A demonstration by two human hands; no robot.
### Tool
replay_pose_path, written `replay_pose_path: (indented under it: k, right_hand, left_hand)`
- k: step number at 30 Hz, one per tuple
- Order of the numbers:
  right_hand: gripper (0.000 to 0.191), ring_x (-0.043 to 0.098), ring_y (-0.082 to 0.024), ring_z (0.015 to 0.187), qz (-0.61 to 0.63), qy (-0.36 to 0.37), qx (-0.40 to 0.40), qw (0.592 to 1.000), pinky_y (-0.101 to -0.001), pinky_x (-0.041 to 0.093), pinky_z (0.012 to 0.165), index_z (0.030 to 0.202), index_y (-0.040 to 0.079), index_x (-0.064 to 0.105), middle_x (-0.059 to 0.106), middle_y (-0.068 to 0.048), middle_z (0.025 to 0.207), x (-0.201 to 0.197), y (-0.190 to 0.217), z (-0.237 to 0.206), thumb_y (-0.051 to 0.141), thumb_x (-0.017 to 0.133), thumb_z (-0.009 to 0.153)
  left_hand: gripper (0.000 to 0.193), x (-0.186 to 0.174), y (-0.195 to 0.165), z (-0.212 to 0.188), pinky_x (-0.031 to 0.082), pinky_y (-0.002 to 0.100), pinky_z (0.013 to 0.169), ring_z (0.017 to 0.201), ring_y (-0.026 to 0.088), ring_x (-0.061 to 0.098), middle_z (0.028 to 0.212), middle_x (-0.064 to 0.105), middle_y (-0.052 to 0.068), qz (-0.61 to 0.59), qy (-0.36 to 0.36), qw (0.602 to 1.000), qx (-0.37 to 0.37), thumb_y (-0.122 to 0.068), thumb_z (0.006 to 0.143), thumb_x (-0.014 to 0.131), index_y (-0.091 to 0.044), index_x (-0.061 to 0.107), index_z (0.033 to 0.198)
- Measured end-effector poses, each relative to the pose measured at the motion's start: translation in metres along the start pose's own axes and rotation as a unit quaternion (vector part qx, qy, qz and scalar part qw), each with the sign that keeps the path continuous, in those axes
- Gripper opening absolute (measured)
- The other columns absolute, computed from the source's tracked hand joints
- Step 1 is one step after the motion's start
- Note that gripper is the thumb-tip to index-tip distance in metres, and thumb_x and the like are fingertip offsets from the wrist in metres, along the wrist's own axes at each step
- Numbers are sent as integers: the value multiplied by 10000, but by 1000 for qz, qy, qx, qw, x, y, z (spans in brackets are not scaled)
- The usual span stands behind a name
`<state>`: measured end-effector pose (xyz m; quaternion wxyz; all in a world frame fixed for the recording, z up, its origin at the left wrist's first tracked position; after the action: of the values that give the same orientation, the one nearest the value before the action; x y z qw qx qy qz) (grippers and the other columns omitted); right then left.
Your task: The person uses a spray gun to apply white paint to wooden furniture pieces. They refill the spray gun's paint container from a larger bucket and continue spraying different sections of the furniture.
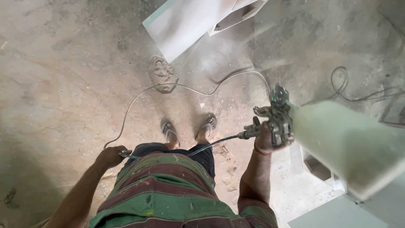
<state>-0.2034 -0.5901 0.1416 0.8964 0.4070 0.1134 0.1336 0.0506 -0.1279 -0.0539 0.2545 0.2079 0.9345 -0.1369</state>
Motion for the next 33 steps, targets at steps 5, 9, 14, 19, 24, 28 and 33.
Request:
replay_pose_path:
  k: [5, 9, 14, 19, 24, 28, 33]
  right_hand:
    - [242, 722, -194, 781, 454, -65, 316, 831, -318, 606, 658, 946, 21, 690, 738, -102, 898, 21, -68, -18, 253, 685, 875]
    - [122, 618, -157, 583, 126, 61, 277, 951, -282, 482, 529, 1040, -10, 689, 693, -74, 805, 56, -112, -36, -39, 661, 925]
    - [321, 679, -138, 801, 52, 22, 312, 948, -273, 571, 692, 1183, -45, 635, 707, -70, 946, 89, -137, -34, -61, 734, 878]
    - [416, 684, -134, 812, 73, 1, 372, 925, -278, 586, 714, 1256, -38, 596, 705, -69, 991, 102, -147, -25, -38, 734, 863]
    - [374, 697, -123, 806, 103, -14, 373, 922, -260, 565, 669, 1212, 3, 612, 716, -62, 951, 76, -140, -27, -58, 716, 859]
    - [222, 698, -152, 784, 67, 47, 169, 982, -285, 540, 645, 1101, 28, 699, 741, -83, 932, 37, -93, -13, -74, 686, 904]
    - [306, 729, -212, 849, 196, 44, 82, 976, -349, 589, 701, 1158, 57, 668, 731, -118, 1051, -13, -41, -4, 279, 609, 956]
  left_hand:
    - [478, 9, 5, -5, 577, 467, 905, 1036, 334, 743, 1056, 794, 115, -10, 4, 1000, -10, -620, 962, 513, -251, 772, 1123]
    - [493, 14, 9, -12, 581, 460, 901, 1005, 336, 760, 1024, 801, 115, -12, -3, 1000, -1, -621, 966, 506, -231, 777, 1101]
    - [493, 24, 14, -21, 595, 444, 881, 1009, 324, 755, 1031, 803, 108, -69, -10, 997, -30, -610, 941, 534, -215, 800, 1066]
    - [459, 29, 8, -21, 583, 435, 897, 1019, 315, 747, 1059, 799, 106, -52, 19, 997, -45, -602, 961, 526, -250, 766, 1130]
    - [425, 21, 4, -17, 584, 450, 898, 1012, 303, 758, 1047, 800, 100, -41, 35, 996, -69, -580, 955, 520, -292, 754, 1163]
    - [470, 6, -3, -8, 590, 449, 878, 1000, 323, 755, 1022, 801, 113, -40, -13, 999, 5, -600, 963, 531, -225, 790, 1078]
    - [457, -1, -10, 3, 578, 457, 876, 999, 327, 756, 1006, 799, 127, 3, -3, 1000, 12, -600, 970, 513, -240, 760, 1102]
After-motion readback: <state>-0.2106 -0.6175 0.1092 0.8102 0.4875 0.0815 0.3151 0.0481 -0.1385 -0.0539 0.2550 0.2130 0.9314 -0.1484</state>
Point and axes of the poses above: each hand's wrist, its own z-axis towards the middle knuckle, its own x-axis out of the palm, y = z × x, the point moved 4 cm from there along z, towards the middle knuckle
